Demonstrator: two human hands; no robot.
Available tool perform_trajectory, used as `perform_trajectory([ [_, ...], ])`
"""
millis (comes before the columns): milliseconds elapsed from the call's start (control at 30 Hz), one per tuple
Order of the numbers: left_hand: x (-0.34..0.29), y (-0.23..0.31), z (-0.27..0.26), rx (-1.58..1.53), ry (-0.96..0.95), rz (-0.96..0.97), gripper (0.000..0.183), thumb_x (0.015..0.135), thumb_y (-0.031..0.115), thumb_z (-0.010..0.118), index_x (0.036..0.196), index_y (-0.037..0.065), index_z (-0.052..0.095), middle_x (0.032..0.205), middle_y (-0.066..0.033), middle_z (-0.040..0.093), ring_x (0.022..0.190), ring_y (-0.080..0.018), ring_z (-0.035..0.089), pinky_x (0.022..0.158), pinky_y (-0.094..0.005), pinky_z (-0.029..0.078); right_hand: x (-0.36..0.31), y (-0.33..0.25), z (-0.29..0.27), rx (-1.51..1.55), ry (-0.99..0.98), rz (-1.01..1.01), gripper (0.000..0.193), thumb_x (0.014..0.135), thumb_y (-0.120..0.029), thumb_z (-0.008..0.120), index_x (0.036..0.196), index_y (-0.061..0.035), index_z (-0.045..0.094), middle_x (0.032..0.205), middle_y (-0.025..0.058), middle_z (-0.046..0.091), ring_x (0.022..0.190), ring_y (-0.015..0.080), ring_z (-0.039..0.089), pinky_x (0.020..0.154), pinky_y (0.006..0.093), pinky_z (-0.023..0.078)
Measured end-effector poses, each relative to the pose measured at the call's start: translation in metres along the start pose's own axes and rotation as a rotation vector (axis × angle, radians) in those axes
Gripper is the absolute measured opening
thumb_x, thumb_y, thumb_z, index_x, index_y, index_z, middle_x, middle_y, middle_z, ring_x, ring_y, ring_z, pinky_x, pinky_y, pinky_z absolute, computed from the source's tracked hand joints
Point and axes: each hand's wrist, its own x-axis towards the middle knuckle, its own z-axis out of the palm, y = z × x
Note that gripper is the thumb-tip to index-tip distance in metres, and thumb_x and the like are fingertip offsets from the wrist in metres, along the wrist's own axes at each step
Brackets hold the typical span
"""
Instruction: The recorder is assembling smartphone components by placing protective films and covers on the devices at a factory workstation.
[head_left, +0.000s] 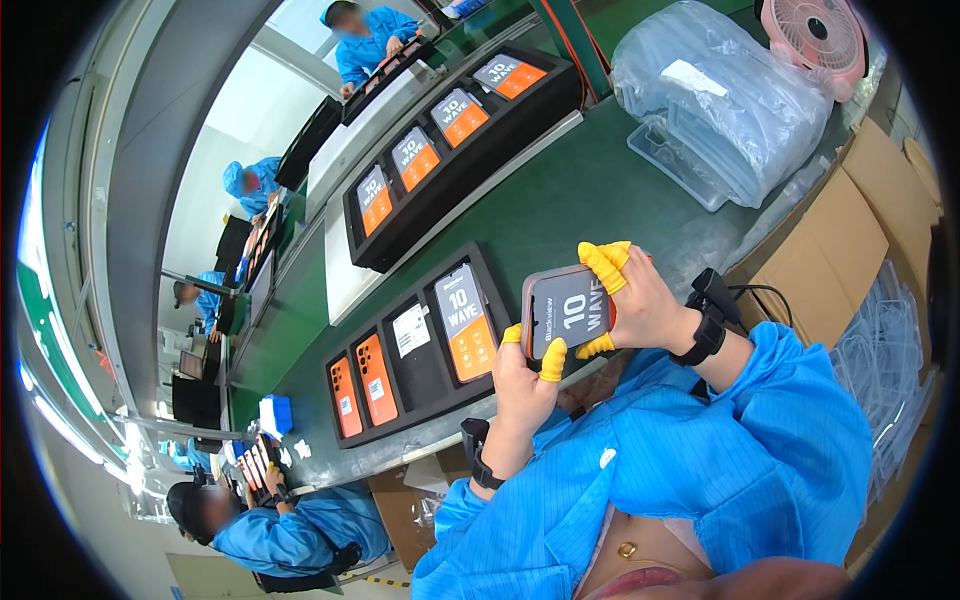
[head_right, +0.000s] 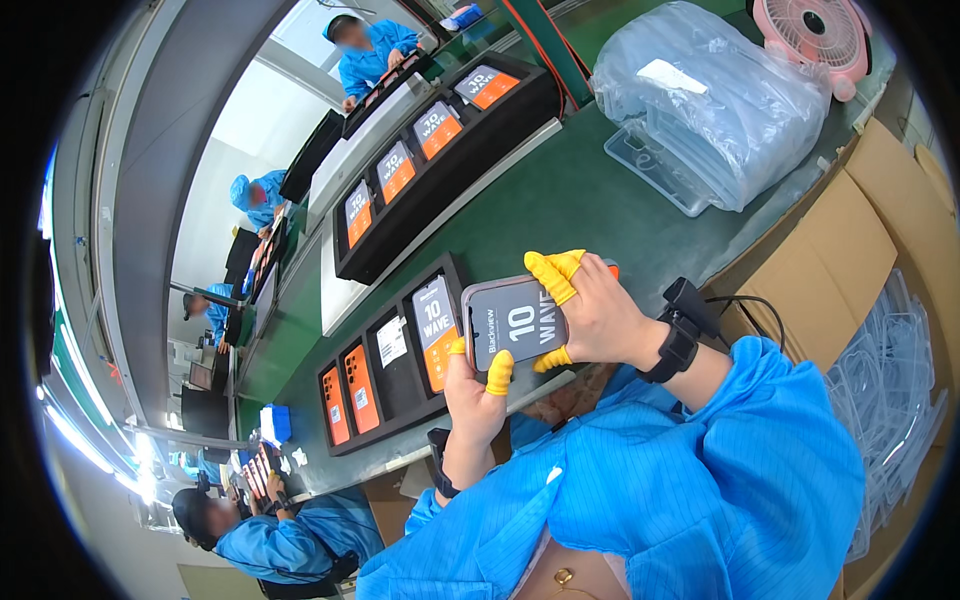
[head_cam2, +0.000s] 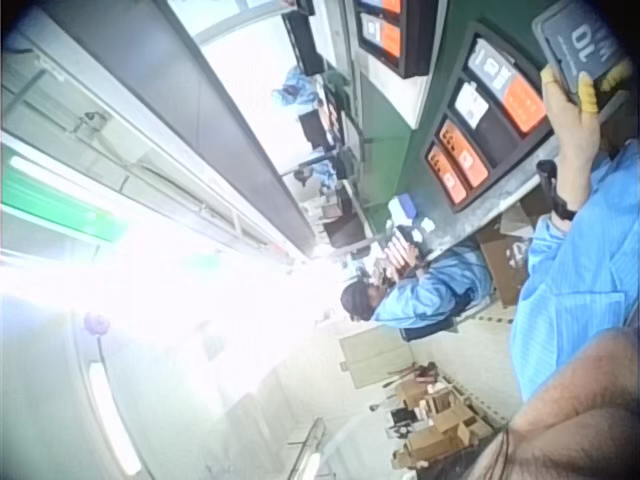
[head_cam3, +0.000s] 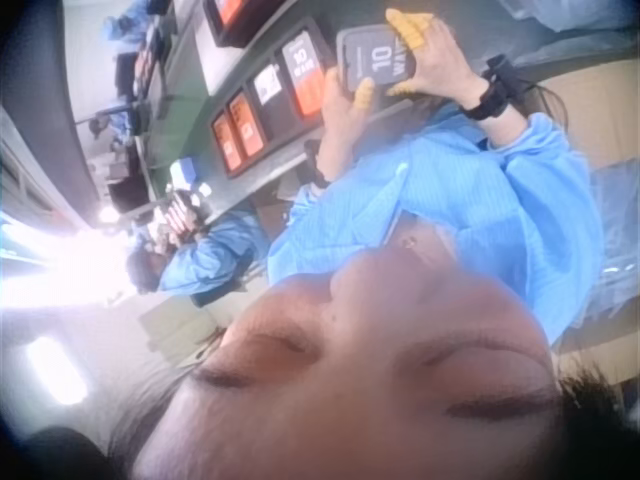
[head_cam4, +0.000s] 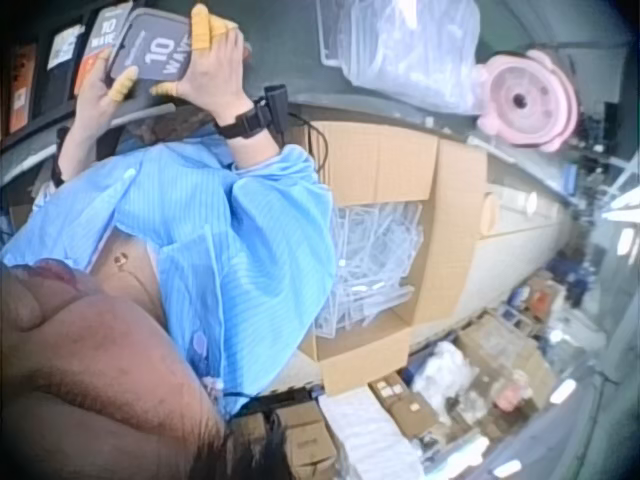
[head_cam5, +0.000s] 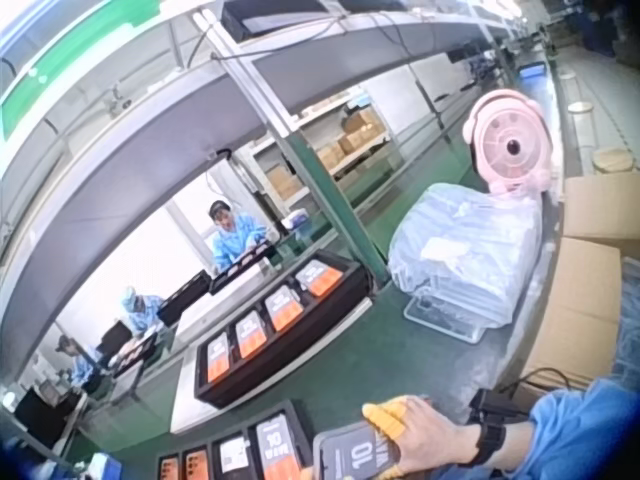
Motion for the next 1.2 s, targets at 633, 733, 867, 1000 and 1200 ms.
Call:
perform_trajectory([
  [633,0.018,-0.02,-0.005,0.075,0.105,-0.249,0.025,0.074,0.019,0.064,0.084,-0.002,0.054,0.068,-0.0114,0.058,0.063,-0.0182,0.055,0.057,-0.0294,0.041,0.008,0.008,0.001,-0.03,-0.062,0.293,0.054,0.046,-0.039,0.077,0.08,-0.0007,0.06,0.068,0.0124,0.058,0.061,0.0278,0.057,0.056,0.0317,0.046],
  [733,0.013,-0.019,-0.017,-0.108,-0.097,-0.349,0.039,0.072,0.024,0.067,0.097,-0.001,0.053,0.081,-0.0099,0.058,0.079,-0.0175,0.056,0.068,-0.0298,0.043,0.007,0.002,-0.011,0.054,-0.106,0.362,0.051,0.049,-0.04,0.077,0.076,-0.001,0.059,0.066,0.0109,0.059,0.06,0.0243,0.059,0.057,0.0306,0.046],
  [867,0.002,-0.025,0.0,-0.445,-0.457,-0.181,0.069,0.067,0.032,0.071,0.117,0.0,0.036,0.121,-0.0136,0.037,0.112,-0.0229,0.037,0.094,-0.0335,0.029,0.002,-0.006,-0.01,0.697,0.007,0.662,0.043,0.052,-0.021,0.081,0.079,0.0015,0.057,0.069,0.0058,0.06,0.065,0.0088,0.056,0.061,0.0235,0.045],
  [1000,-0.007,0.008,0.023,-0.235,-0.516,-0.379,0.047,0.072,0.021,0.065,0.11,0.0,0.047,0.109,-0.0142,0.051,0.103,-0.0244,0.048,0.086,-0.0338,0.036,0.002,-0.021,0.004,1.019,0.093,0.665,0.042,0.054,-0.017,0.081,0.083,0.0011,0.057,0.077,0.0053,0.061,0.071,0.0078,0.055,0.063,0.0233,0.046],
  [1200,-0.016,-0.006,0.029,0.24,-0.389,-0.191,0.016,0.077,0.01,0.056,0.088,0.0,0.058,0.084,-0.0129,0.061,0.075,-0.0252,0.06,0.066,-0.0324,0.045,-0.006,-0.026,0.017,1.066,0.236,0.657,0.039,0.056,-0.019,0.079,0.081,0.0006,0.057,0.073,0.005,0.061,0.067,0.008,0.056,0.062,0.0226,0.046],
])
